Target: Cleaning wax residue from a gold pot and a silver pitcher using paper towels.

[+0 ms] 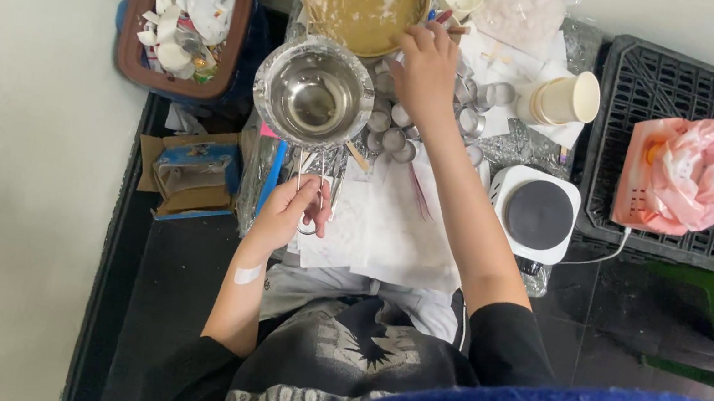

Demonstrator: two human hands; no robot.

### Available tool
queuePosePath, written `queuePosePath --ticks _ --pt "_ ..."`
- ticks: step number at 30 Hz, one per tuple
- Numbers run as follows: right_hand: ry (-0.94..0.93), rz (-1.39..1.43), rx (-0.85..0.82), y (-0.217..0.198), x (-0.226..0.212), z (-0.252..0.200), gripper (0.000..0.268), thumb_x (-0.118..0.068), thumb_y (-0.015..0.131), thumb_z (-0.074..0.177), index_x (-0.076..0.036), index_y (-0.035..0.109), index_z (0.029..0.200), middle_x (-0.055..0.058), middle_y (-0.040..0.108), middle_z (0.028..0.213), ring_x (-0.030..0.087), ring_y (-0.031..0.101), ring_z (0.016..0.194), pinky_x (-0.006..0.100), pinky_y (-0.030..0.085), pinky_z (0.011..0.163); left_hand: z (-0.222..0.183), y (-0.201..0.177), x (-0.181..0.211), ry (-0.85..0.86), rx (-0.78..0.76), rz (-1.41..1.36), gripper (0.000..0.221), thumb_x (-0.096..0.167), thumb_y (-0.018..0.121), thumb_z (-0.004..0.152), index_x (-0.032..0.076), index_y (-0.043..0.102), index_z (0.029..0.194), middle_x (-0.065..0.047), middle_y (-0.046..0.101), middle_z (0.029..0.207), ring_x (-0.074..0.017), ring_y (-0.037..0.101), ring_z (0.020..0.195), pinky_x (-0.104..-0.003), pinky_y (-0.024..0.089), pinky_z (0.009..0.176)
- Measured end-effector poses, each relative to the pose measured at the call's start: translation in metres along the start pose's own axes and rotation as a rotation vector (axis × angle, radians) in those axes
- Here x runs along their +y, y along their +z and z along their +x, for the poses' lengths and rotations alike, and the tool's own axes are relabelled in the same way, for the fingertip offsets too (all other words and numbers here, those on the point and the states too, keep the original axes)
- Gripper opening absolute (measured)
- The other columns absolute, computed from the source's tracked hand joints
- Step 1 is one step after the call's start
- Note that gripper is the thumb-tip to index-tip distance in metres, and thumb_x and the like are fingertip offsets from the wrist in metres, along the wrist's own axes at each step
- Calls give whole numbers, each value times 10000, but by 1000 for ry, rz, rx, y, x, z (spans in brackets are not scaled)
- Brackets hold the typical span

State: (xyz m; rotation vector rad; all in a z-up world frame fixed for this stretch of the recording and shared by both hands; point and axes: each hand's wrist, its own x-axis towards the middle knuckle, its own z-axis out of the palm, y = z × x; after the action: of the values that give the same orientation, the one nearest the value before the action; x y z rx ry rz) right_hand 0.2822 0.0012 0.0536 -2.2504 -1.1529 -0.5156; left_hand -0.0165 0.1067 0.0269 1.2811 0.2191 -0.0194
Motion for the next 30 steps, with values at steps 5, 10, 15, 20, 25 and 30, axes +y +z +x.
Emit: queuePosePath --ticks 5,10,15,20,25,30 --pt "-151 -265 -133 52 13 18 363 -36 682 752 -168 764 1080 85 736 980 312 604 1159 460 417 980 14 5 -1 39 87 -153 284 290 383 1127 79 555 1050 -24 636 745 -114 654 625 -223 395 598" --pt "-193 -257 -311 57 16 23 241 -63 673 791 -171 778 979 66 727 891 227 674 992 405 434 968 12 -6 -11 52 122 -167 289 288 383 1128 73 556 1043 -34 629 732 -121 642 603 -226 396 587" --pt "-233 -98 -100 37 23 27 208 -35 642 856 -104 754 1017 50 736 996 222 683 1012 387 430 873 0 -9 1 62 152 -130 289 287 394 1129 70 560 1036 -41 618 723 -122 618 582 -234 417 578" --pt "-133 84 -37 -10 20 48 251 21 723 838 -89 753 1062 84 721 948 316 671 953 430 449 801 -11 -21 11 86 190 -221 295 286 417 1131 57 573 1028 -44 591 709 -117 574 587 -265 477 545" --pt "-97 418 90 -66 23 56 271 121 733 890 -31 691 1110 130 722 1065 307 706 965 377 576 808 23 -39 23 66 193 -164 306 297 421 1132 56 581 1034 -38 600 716 -106 561 580 -248 452 536" --pt "-68 484 144 -80 26 49 280 141 712 924 -18 686 1152 133 726 1070 265 749 960 330 614 779 78 -42 19 76 172 -116 319 315 433 1132 56 596 1041 -30 619 736 -92 559 579 -247 448 545"
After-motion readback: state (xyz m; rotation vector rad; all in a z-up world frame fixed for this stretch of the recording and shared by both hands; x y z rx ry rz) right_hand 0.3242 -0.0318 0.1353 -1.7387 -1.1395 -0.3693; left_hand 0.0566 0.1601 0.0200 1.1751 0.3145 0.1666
